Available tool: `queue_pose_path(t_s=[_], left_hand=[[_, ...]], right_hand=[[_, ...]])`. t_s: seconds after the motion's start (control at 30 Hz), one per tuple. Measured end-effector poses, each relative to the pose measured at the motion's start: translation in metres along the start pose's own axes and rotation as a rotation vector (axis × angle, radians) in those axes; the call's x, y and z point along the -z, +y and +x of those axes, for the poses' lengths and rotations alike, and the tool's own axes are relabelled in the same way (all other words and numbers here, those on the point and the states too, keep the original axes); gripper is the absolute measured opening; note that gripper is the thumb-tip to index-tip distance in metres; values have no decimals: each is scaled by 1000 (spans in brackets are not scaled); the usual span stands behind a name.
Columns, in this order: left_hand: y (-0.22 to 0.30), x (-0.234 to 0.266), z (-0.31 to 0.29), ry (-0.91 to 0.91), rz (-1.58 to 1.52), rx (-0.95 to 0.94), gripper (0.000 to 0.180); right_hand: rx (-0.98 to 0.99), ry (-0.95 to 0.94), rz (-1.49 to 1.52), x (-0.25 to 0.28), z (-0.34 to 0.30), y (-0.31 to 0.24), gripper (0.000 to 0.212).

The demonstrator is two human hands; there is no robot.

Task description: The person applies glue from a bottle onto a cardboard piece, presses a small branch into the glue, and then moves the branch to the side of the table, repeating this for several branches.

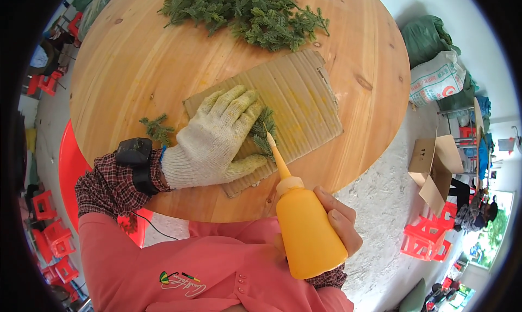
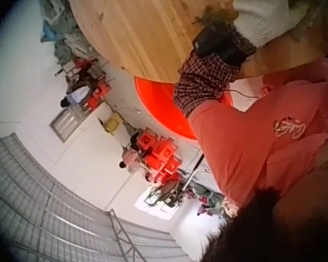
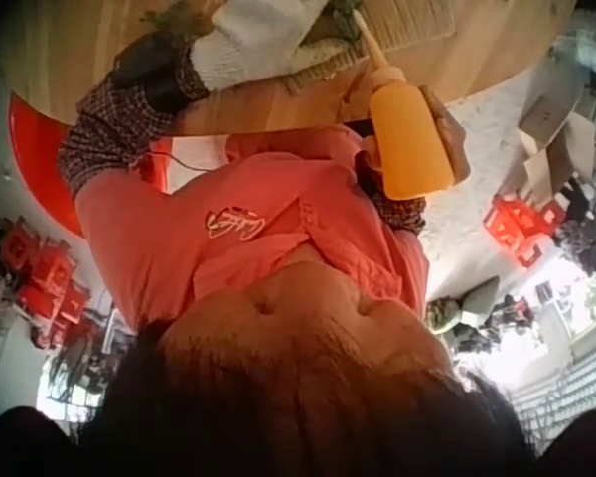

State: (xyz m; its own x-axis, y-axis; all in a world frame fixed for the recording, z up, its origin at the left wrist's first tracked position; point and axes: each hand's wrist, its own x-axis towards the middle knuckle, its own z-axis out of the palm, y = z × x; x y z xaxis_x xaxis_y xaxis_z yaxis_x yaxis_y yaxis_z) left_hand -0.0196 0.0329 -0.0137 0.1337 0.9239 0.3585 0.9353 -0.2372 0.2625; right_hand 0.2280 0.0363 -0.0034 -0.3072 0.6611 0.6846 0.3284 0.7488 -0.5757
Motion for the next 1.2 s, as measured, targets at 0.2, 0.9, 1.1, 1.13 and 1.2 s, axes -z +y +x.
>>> queue_pose_path(t_s=[0.2, 0.9, 1.1, 1.13, 1.2], left_hand=[[-1, -1, -2, 8, 2, 2, 76], [1, 2, 1, -39, 21, 1, 77], [0, -1, 1, -30, 19, 4, 77], [0, 0, 1, -35, 26, 2, 77], [0, 1, 1, -46, 41, -1, 77]], right_hand=[[0, 28, 28, 0, -6, 0, 88], [-79, 140, 33, -1, -3, -9, 92], [-94, 5, 268, 16, -3, -9, 86], [-97, 8, 266, 19, -3, -8, 86], [-79, -25, 207, 24, -4, -7, 88]])
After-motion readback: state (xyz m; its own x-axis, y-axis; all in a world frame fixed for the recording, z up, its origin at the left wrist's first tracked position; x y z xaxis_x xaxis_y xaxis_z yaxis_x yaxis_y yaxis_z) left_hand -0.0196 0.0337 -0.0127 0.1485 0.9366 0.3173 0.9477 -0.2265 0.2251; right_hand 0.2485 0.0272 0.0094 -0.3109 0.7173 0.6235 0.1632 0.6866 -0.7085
